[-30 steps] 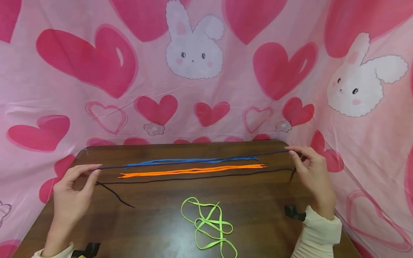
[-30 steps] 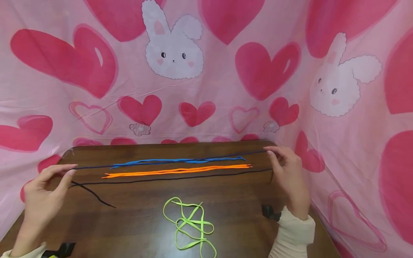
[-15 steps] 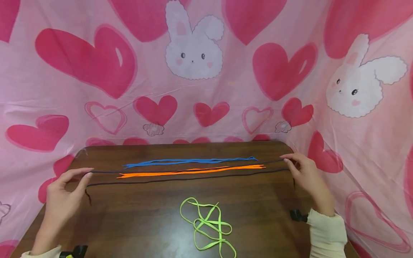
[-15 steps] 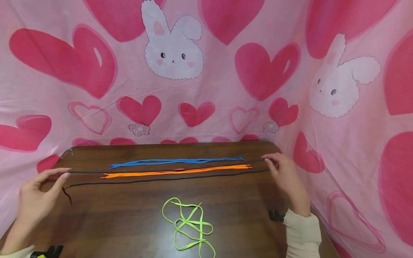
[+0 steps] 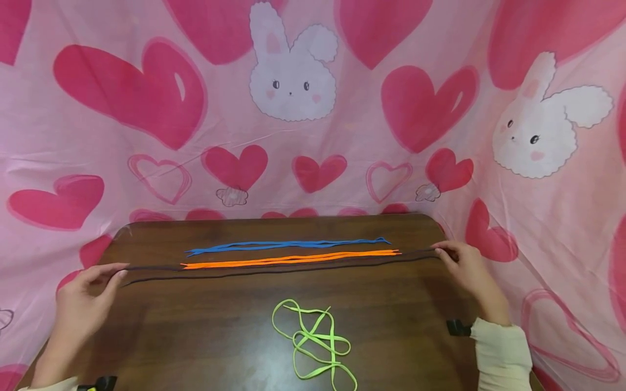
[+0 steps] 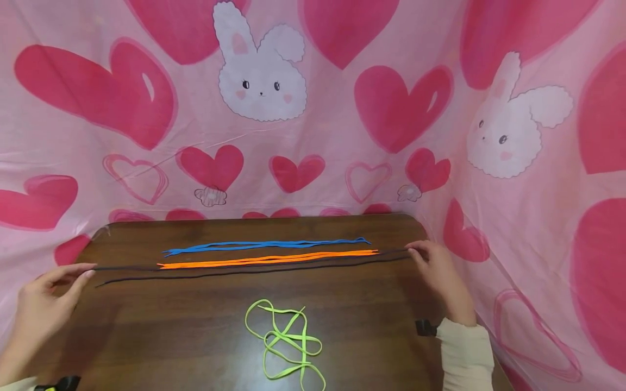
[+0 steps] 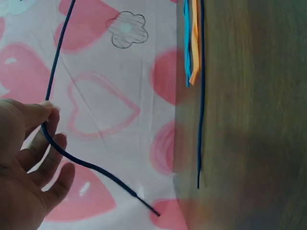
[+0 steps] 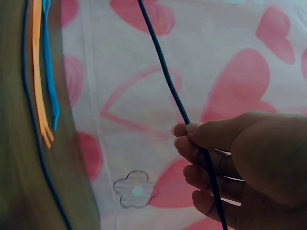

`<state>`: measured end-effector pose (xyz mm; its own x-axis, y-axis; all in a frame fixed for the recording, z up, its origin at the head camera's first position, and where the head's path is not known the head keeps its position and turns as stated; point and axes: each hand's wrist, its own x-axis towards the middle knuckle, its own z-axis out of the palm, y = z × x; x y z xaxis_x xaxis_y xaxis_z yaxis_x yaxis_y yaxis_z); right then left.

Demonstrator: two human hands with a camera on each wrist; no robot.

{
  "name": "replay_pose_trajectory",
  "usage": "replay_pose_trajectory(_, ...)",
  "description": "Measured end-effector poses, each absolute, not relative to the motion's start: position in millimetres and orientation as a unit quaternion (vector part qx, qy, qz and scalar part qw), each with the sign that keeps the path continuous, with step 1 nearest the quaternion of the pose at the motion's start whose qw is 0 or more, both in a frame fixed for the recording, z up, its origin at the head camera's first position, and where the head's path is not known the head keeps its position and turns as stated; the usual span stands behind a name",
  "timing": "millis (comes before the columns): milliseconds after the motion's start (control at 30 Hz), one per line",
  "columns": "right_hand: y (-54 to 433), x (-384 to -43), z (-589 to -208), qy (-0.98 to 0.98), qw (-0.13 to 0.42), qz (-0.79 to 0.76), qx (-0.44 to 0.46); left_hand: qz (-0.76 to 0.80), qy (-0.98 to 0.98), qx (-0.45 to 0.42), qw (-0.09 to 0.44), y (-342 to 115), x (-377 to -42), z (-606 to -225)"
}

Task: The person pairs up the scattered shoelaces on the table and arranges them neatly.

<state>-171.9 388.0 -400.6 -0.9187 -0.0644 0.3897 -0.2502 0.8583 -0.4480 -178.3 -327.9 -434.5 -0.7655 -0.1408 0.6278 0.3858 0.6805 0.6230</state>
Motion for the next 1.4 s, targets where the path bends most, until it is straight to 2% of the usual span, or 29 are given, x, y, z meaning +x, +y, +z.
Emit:
replay_pose_trajectory(133,396.0,-171.4,-404.5,-0.953,0.172,0.242,0.065,-0.376,-0.862,-0.065,0.335,-332.4,-178.0,-438.1)
replay_pose_trajectory(300,406.4,-171.0,-411.7,-0.96,0.163,0.225,0.04,-0.341,-0.888,-0.053,0.305,-340.6,-178.4,-443.4)
replay_pose_trajectory(700,430.9,-175.0,-432.6,-0.965,0.157,0.205,0.046,-0.282,-0.922,-0.045,0.262,-353.2,-179.1,-454.4)
replay_pose_trajectory(967,440.0,-177.1,-440.1,-0.963,0.151,0.22,0.037,-0.262,-0.929,-0.002,0.26,-356.9,-179.4,-458.2)
replay_pose_trajectory(1167,444.4,-178.9,-441.1,-0.969,0.139,0.206,-0.01,-0.254,-0.934,-0.019,0.25,-359.9,-181.6,-463.7)
replay_pose_trajectory(1400,452.4,-179.5,-454.0,-0.973,0.134,0.189,-0.008,-0.246,-0.935,-0.023,0.256,-372.8,-187.6,-470.4)
